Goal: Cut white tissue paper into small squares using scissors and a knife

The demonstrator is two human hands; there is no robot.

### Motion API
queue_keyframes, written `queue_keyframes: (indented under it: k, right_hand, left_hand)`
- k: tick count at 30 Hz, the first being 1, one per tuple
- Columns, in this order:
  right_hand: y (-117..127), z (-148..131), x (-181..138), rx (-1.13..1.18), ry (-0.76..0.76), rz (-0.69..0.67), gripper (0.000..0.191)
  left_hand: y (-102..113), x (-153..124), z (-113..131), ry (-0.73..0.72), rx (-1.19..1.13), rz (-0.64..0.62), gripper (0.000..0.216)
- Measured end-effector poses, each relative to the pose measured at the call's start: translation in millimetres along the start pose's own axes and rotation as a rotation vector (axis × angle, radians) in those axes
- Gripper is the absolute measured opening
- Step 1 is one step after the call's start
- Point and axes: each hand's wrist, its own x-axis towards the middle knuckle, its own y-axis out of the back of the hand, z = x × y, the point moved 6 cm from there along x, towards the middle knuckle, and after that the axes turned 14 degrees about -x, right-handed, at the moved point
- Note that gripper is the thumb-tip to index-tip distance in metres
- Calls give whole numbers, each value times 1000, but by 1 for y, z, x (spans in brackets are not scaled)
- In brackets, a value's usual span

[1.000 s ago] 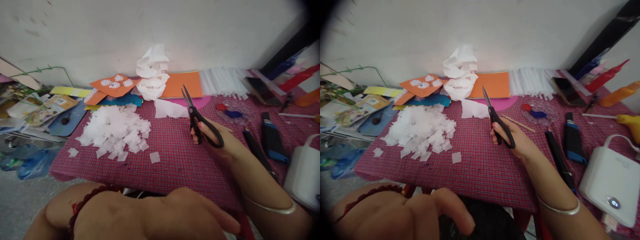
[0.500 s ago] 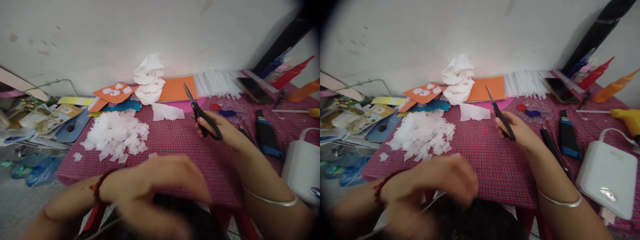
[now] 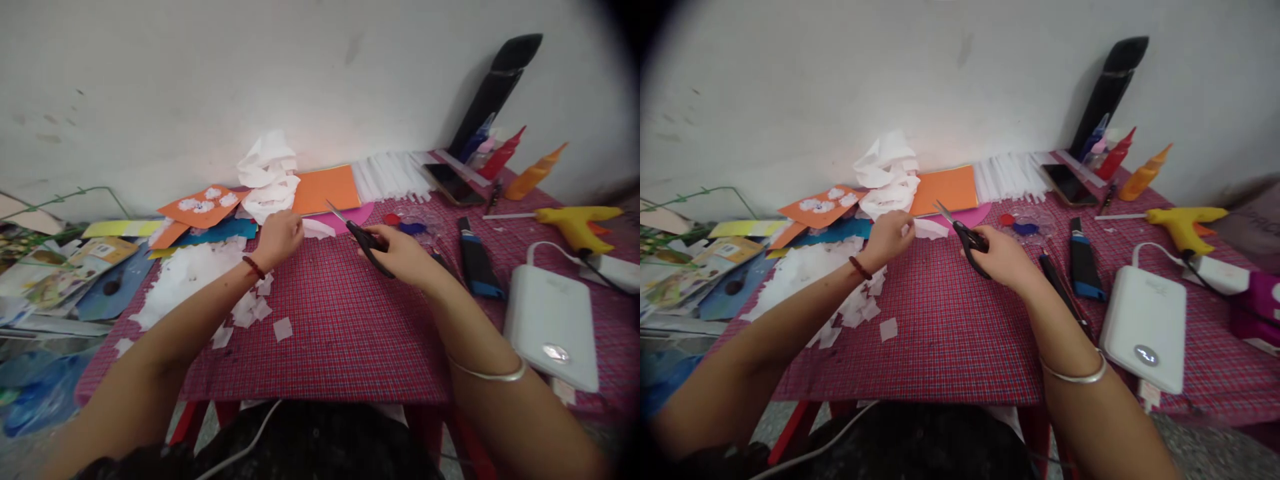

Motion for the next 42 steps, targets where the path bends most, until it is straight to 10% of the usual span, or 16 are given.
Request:
queue_keyframes:
  k: [7,18,22,26,33,42]
  right_hand:
    - [-13,-5,-3,-443,-2,-76,46]
    - [-15,-23,-11,-338,194,-48,75]
    - [-28,-44,-21,336,320,-266,77]
    - [-42,-36,-22,618,-23,-192,36]
    - [-21,-16,-17,711,-242,111,30]
    - [-14,-11,-19,508,-147,193,33]
  left_hand:
    - [49,-8,-13,597,-907,165,15]
    - [47,-54,32,779,-1363,-228,10]
    - [37,-54,52,693,-1328,-361,11]
    - [32,-63,54,586,-1167,-354,4]
    - [23,-127,43,239,-328,-631,43]
    - [9,-144,35,268,-530,-597,12]
